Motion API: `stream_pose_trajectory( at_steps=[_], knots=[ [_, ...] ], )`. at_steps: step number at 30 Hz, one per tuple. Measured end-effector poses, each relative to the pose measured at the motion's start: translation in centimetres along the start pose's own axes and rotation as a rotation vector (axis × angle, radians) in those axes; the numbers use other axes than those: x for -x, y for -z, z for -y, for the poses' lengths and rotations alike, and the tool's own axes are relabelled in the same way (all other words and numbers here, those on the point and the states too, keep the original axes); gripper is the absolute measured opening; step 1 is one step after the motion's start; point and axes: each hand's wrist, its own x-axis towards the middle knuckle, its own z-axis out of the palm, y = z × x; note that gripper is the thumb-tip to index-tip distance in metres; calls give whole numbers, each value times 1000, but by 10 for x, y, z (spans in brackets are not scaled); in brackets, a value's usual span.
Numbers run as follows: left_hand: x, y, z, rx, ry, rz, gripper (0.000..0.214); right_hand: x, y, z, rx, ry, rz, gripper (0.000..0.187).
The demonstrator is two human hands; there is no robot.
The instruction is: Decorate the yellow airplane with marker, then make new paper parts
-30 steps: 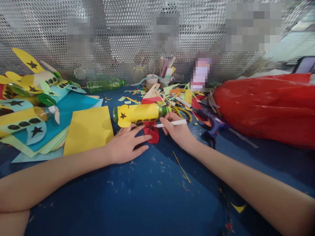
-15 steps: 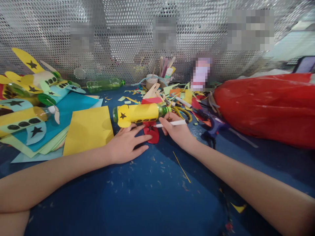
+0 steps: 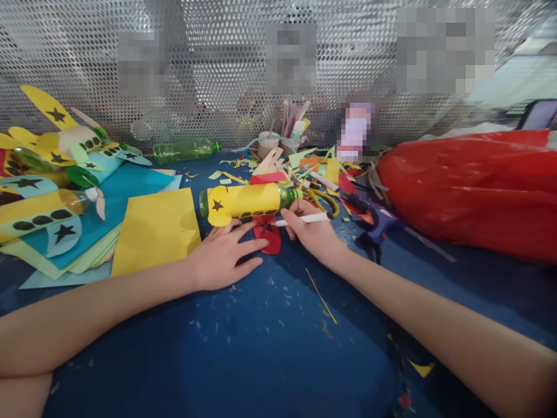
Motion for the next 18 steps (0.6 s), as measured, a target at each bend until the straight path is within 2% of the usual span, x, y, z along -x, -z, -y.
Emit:
stream_pose_trajectory(
  at_steps=[12,18],
  knots=[
    [0,1,-1,-12,-1,7,43,-1,-1,-2,-14,4,-3,27],
    [0,2,-1,-6,-6,5,43,0,-1,-1,-18,-18,-48,26]
  ],
)
